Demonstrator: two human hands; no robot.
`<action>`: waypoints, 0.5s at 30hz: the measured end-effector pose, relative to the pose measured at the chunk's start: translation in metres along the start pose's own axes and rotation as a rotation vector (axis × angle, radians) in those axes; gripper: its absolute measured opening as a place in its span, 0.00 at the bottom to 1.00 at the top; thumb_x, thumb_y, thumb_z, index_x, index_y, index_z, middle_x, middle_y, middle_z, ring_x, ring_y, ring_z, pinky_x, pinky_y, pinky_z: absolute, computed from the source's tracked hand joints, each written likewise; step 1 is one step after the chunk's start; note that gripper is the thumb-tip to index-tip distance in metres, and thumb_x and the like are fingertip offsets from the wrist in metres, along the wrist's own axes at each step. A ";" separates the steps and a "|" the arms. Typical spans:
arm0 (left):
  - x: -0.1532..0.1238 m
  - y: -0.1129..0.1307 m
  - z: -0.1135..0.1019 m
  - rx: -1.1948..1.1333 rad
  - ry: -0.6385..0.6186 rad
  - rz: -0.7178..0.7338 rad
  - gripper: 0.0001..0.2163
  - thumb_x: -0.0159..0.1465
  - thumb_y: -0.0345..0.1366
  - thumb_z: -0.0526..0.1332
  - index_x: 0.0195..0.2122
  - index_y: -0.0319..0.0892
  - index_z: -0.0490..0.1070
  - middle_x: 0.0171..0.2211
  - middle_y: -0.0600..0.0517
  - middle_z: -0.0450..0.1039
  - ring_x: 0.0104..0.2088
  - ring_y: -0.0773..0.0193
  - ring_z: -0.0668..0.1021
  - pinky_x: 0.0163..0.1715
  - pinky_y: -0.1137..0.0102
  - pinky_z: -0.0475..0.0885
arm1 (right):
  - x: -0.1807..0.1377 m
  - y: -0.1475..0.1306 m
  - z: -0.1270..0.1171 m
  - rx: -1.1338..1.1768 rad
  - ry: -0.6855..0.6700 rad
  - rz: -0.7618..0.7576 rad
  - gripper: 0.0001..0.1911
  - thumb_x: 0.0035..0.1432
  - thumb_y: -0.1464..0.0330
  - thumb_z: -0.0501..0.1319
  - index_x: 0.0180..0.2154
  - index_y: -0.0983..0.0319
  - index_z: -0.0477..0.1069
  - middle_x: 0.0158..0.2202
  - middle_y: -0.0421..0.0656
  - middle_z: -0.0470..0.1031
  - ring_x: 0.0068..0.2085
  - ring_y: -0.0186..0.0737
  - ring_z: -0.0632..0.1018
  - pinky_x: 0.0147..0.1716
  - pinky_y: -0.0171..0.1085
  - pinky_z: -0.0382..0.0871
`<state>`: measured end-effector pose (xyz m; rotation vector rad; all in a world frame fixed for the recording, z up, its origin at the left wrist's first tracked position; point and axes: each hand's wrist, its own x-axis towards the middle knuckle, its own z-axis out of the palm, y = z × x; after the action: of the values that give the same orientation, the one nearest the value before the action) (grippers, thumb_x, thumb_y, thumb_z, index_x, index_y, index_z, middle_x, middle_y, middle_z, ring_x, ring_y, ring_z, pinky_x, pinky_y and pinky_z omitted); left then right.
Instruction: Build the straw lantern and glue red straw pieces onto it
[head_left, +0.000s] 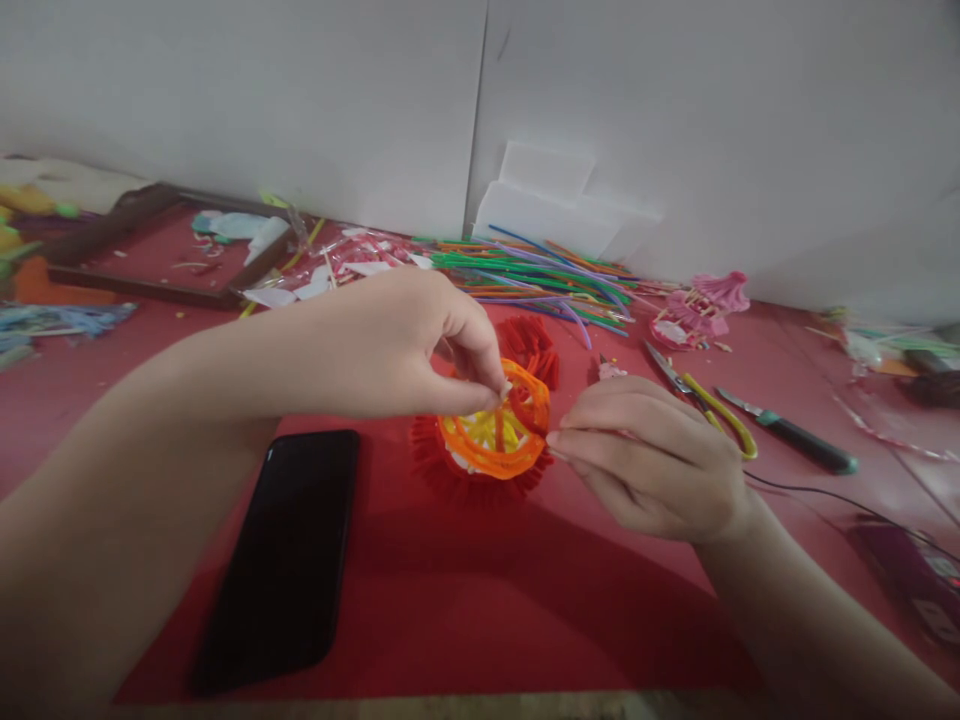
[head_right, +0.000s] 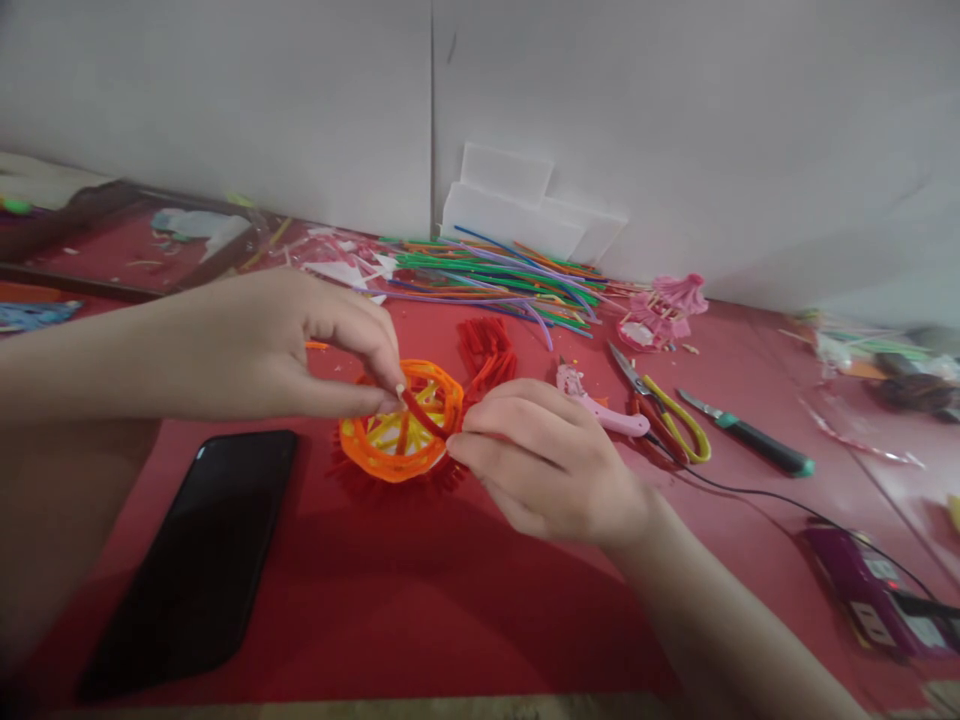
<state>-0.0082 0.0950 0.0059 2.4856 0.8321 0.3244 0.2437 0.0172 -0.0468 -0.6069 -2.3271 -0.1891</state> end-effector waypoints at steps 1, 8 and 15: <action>0.000 0.002 0.000 0.003 0.003 -0.003 0.08 0.60 0.43 0.64 0.34 0.49 0.82 0.35 0.55 0.81 0.38 0.60 0.79 0.43 0.68 0.71 | 0.001 0.000 0.000 0.016 0.000 0.000 0.08 0.58 0.79 0.62 0.38 0.63 0.76 0.36 0.46 0.78 0.38 0.39 0.79 0.41 0.41 0.79; 0.000 0.008 -0.001 0.029 -0.006 0.019 0.08 0.62 0.39 0.62 0.34 0.46 0.81 0.35 0.55 0.81 0.37 0.63 0.78 0.40 0.70 0.69 | 0.012 0.001 -0.003 0.196 0.064 0.221 0.06 0.58 0.74 0.64 0.39 0.63 0.76 0.36 0.46 0.77 0.38 0.38 0.78 0.40 0.39 0.76; 0.001 0.001 0.004 0.001 0.000 0.068 0.06 0.61 0.39 0.64 0.34 0.50 0.81 0.33 0.58 0.81 0.34 0.65 0.78 0.37 0.70 0.67 | 0.032 0.005 -0.003 0.284 -0.055 0.434 0.01 0.58 0.71 0.66 0.33 0.59 0.77 0.41 0.45 0.74 0.44 0.41 0.77 0.46 0.44 0.73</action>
<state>-0.0055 0.0935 0.0035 2.5187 0.7486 0.3472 0.2271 0.0324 -0.0235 -0.9562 -2.1575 0.3565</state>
